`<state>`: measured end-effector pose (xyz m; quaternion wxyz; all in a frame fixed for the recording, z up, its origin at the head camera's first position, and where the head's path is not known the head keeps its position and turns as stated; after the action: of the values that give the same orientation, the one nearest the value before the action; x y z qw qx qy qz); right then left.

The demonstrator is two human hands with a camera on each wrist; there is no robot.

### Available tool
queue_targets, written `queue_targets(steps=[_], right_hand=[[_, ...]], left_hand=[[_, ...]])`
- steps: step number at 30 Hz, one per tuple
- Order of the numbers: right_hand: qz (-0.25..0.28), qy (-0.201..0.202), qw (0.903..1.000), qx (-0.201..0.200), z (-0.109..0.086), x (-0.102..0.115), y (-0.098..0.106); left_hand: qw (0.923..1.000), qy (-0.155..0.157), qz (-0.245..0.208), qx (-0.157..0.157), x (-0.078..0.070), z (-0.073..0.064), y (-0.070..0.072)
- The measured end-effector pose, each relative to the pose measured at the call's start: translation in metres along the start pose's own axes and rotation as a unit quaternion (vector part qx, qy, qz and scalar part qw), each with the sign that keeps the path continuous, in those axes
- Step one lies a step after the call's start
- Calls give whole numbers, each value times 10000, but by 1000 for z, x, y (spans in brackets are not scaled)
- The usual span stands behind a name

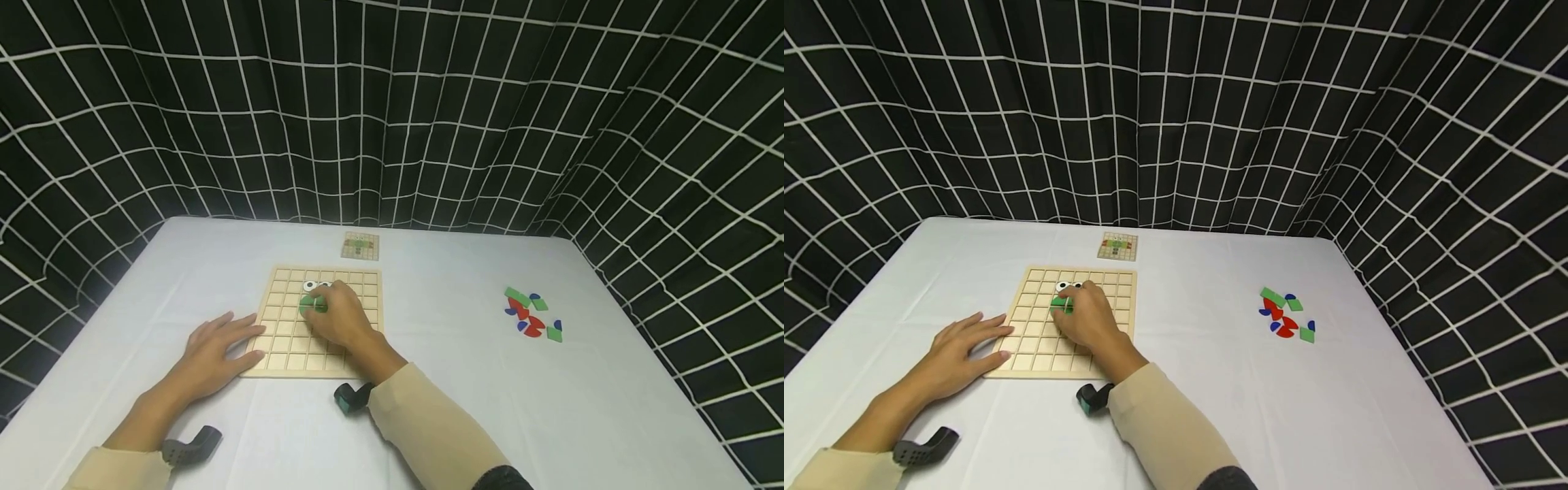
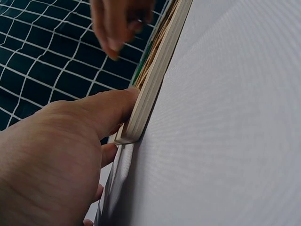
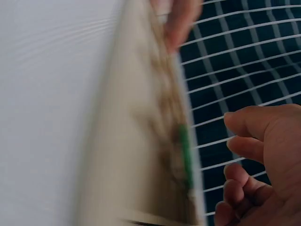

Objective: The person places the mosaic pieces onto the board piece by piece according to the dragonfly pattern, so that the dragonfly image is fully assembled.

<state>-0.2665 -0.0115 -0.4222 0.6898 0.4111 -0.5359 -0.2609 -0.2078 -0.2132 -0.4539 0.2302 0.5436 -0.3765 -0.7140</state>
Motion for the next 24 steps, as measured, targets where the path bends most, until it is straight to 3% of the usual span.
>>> queue_targets(steps=[6,11,17,24], right_hand=[[528,563,9956,-522,-11,17,55],[713,1129,9843,-1158,-32,18,101],[455,1330,9761,-1658,-51,-6,138],[164,901,9718,-2173,-60,-55,173]], left_hand=[[10000,87,-21,15,1,-1,4],[9999,95,-63,2,2,-1,3],[10000,89,-24,30,3,1,0],[9998,189,-8,57,6,1,-2]])
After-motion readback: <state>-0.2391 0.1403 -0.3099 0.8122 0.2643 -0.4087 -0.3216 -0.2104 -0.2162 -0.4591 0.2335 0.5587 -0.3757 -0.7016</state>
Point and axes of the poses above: each hand's wrist, its own z-axis towards the middle knuckle, its own y-axis out of the back of the hand, x = y × z, the point moved 7 cm from there along z, towards the middle knuckle, and after that the axes turned 7 degrees about -z, right-handed, at the moved point
